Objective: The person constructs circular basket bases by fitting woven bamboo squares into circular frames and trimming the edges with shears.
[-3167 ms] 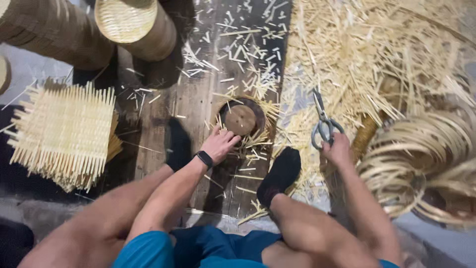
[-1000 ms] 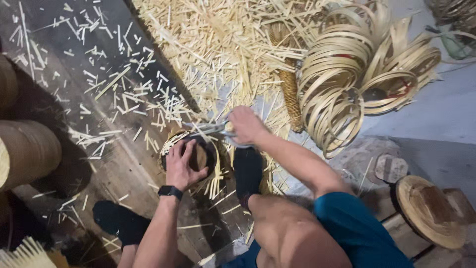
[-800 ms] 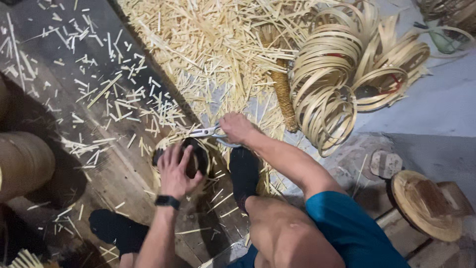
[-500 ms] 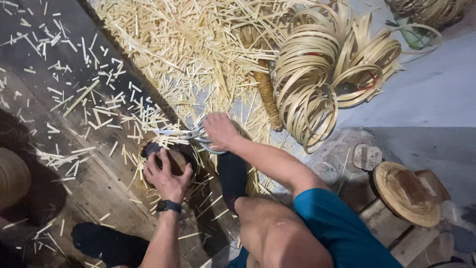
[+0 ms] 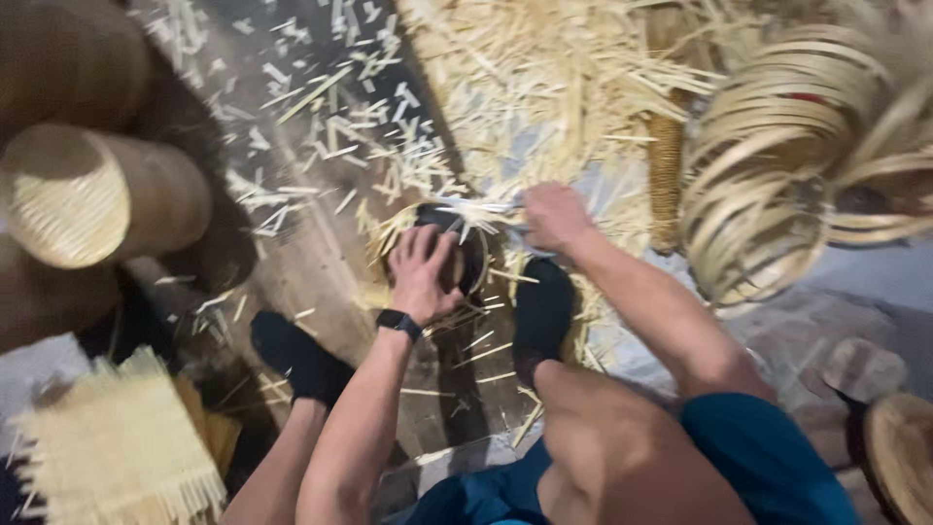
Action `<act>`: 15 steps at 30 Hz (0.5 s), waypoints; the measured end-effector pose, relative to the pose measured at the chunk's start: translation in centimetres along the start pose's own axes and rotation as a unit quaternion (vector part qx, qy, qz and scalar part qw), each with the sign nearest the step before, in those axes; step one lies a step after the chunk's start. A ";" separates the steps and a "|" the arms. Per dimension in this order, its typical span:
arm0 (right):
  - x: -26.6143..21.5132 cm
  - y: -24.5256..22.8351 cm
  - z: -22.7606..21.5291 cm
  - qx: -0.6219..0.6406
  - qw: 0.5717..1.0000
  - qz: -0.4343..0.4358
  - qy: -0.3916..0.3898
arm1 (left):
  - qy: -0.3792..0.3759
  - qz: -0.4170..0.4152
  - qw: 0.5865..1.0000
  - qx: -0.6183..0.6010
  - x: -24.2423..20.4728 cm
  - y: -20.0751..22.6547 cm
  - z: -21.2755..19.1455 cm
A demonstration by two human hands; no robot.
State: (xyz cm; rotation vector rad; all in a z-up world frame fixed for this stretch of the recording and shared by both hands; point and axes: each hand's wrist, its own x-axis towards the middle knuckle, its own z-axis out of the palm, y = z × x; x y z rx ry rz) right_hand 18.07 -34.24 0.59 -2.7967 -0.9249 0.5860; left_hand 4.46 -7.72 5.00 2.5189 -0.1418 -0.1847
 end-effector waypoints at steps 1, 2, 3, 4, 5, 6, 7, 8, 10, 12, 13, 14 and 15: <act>-0.5 0.6 0.3 0.020 0.999 -0.014 0.047 | 0.002 -0.008 1.000 0.006 0.1 0.0 -0.5; -0.8 1.0 0.4 0.022 0.999 -0.021 0.045 | 0.002 0.017 1.000 0.000 0.1 0.1 -0.7; -1.1 1.2 0.3 -0.001 0.996 -0.029 0.079 | 0.001 0.042 0.999 -0.005 0.2 0.1 -1.0; -1.0 0.9 0.1 -0.023 0.993 -0.035 0.114 | 0.003 0.037 0.999 -0.003 0.2 0.2 -1.2; -0.8 0.1 -0.3 -0.021 0.993 -0.040 0.113 | -0.013 0.043 0.999 -0.003 0.2 0.3 -1.5; -0.4 -0.8 -0.9 -0.040 0.981 -0.068 0.177 | -0.030 0.050 0.998 -0.003 0.3 0.2 -1.8; 0.0 -1.6 -1.5 -0.059 0.964 -0.096 0.240 | -0.029 0.046 0.999 0.000 0.5 0.0 -2.2; 0.3 -2.3 -2.0 -0.056 0.964 -0.099 0.239 | -0.062 0.060 0.996 0.000 0.6 -0.3 -2.4; 1.1 -2.9 -2.6 -0.063 0.998 -0.007 -0.018 | -0.097 0.074 0.993 0.000 0.3 -0.6 -2.4; 1.1 -1.7 -2.8 -0.024 0.998 0.009 -0.054 | -0.042 0.094 0.992 0.073 -0.4 -0.5 -1.6; 1.0 -0.4 -2.7 0.015 0.996 0.025 -0.090 | -0.042 0.102 0.992 0.069 -0.9 -0.1 -0.8; 0.9 0.8 -1.9 -0.011 0.996 -0.010 -0.087 | 0.064 -0.012 0.998 -0.001 -1.0 0.7 0.8; 1.4 1.3 -0.7 -0.037 0.995 -0.044 -0.084 | 0.162 -0.130 0.975 -0.075 -1.1 1.3 2.3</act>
